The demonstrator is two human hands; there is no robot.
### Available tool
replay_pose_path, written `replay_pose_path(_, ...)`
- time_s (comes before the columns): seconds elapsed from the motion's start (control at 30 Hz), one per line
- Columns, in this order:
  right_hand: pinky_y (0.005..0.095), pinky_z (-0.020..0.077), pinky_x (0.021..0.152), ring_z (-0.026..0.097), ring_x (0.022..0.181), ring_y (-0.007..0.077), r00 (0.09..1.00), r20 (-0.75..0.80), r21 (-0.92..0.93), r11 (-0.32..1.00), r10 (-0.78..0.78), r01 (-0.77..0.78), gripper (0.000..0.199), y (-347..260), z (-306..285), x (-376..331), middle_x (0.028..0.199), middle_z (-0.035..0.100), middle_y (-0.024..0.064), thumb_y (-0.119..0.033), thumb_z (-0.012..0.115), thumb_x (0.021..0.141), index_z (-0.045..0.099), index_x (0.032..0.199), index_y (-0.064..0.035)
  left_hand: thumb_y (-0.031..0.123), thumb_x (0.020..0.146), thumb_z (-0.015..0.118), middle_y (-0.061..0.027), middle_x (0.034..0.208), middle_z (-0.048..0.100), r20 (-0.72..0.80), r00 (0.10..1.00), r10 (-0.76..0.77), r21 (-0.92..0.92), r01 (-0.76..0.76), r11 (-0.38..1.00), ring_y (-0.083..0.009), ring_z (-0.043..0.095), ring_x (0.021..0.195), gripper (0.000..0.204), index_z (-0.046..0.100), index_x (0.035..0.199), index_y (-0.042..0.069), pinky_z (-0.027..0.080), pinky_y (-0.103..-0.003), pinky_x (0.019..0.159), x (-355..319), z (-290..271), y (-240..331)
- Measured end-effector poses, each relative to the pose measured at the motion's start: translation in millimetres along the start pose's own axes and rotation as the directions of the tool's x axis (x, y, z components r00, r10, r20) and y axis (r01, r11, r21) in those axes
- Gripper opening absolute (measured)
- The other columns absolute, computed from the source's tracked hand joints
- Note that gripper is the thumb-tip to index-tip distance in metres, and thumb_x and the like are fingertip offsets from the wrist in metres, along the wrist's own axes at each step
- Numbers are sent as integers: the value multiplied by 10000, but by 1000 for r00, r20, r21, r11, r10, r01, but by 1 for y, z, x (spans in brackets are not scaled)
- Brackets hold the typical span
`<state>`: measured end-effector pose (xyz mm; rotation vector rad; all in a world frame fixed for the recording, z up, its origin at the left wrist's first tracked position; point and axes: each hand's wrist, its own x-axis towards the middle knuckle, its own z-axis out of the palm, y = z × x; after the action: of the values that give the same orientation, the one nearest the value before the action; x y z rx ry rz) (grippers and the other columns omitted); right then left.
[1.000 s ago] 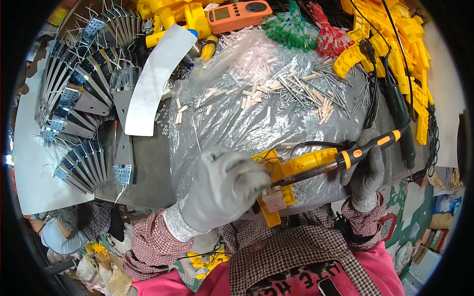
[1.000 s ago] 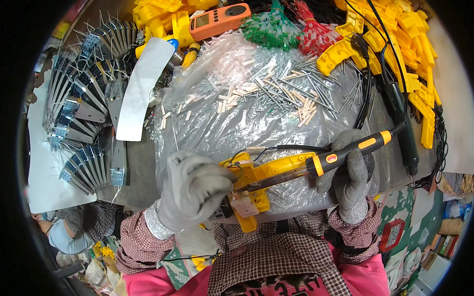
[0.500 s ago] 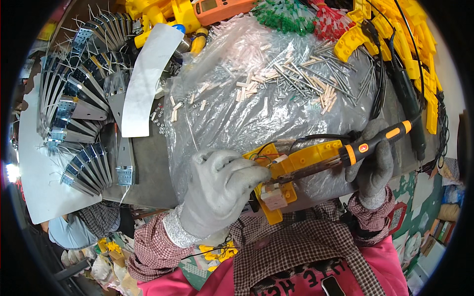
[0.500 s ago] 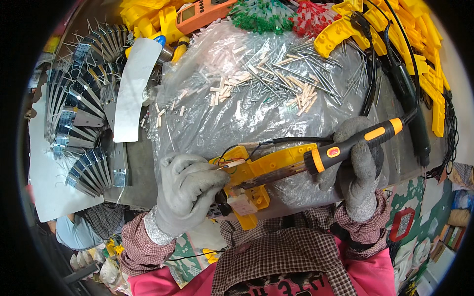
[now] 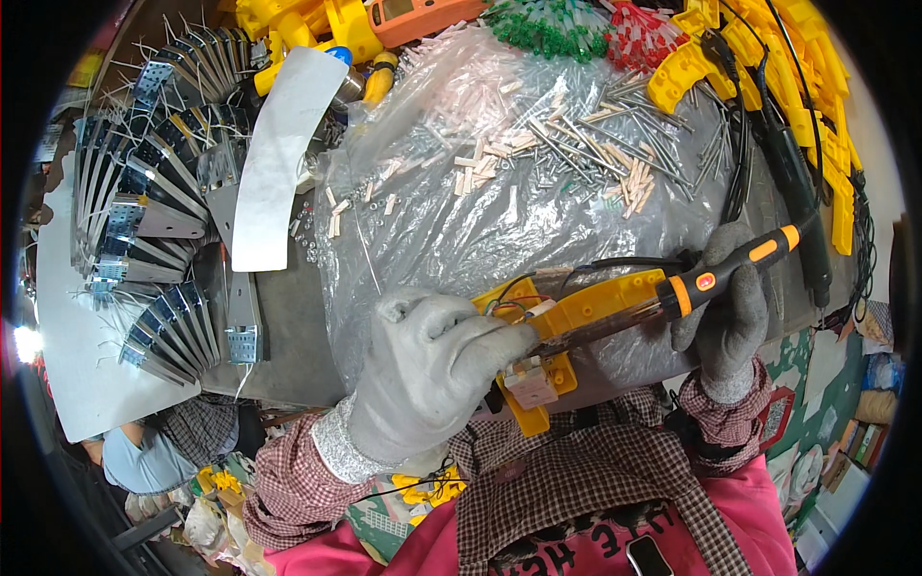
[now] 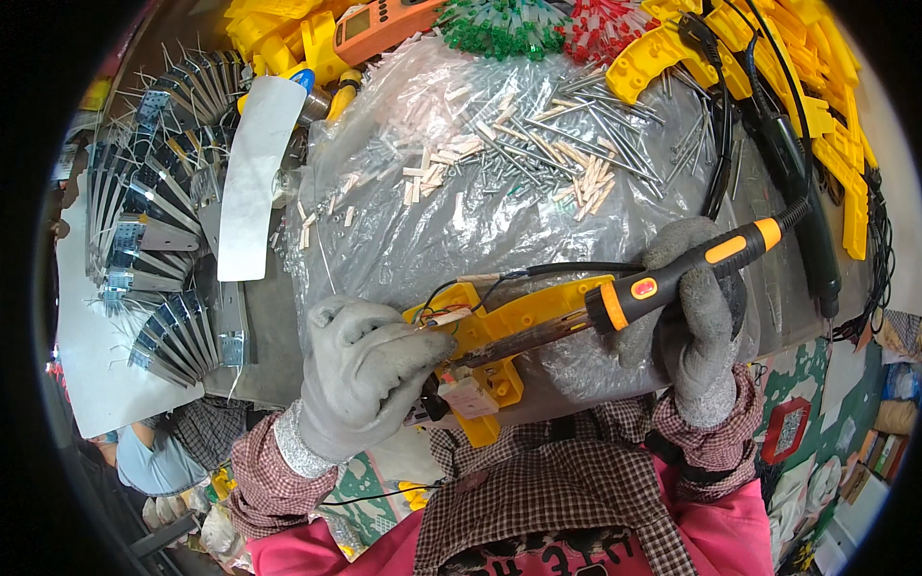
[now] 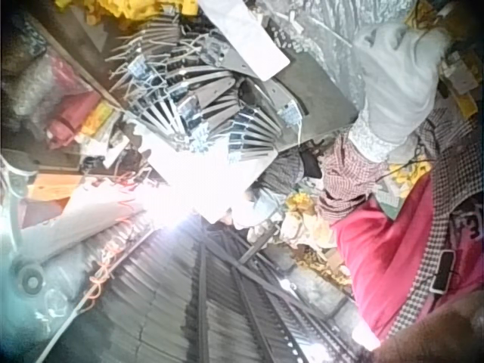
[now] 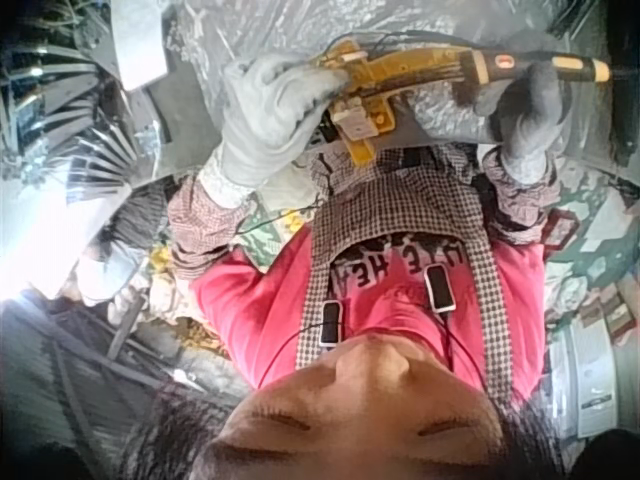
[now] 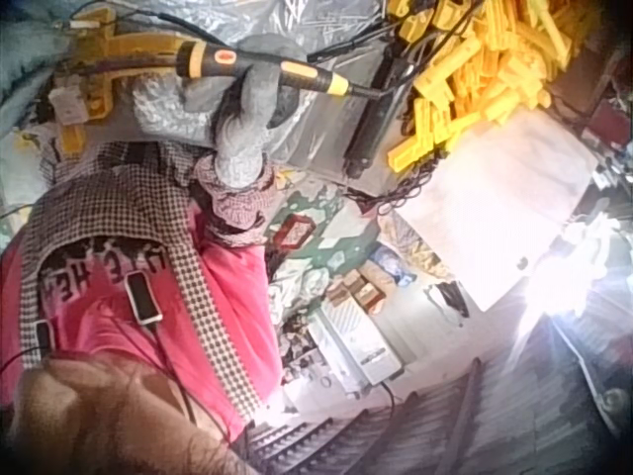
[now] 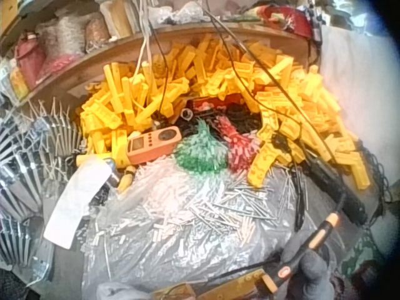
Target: Assembling the internal components, wiring, and housing of a portable electric tool.
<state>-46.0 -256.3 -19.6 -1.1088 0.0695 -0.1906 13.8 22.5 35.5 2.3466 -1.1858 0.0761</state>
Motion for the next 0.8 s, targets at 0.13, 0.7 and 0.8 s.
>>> replay_pose_path(0.13, 285, 546, 535, 645, 568, 194, 1000, 2, 9, 1000, -3, 3, 364, -2, -2, 1, 859, 626, 144, -305, 506, 988, 488, 1125, 32, 25, 632, 765, 37, 839, 661, 17, 1000, 24, 31, -24, 999, -191, 585, 841, 373, 702, 984, 130, 392, -380, 797, 1, -2, 1)
replay_pose_path(0.7, 184, 396, 396, 486, 386, 87, 928, -257, -162, 959, -270, 234, 343, 8, 4, 0, 621, 588, 51, -385, 485, 1006, 448, 1030, -45, 92, 636, 758, 76, 740, 608, 11, 999, 33, 124, -34, 992, -147, 578, 773, 347, 734, 972, 174, 394, -339, 748, 6, -3, 5)
replay_pose_path(0.8, 197, 437, 418, 520, 401, 95, 983, -72, -92, 983, -167, 160, 357, 10, -13, -7, 634, 604, 60, -388, 532, 990, 452, 1033, -42, 115, 653, 744, 99, 710, 601, 66, 996, 52, 157, -62, 986, -133, 579, 769, 322, 735, 967, 191, 394, -330, 738, 4, -3, 1)
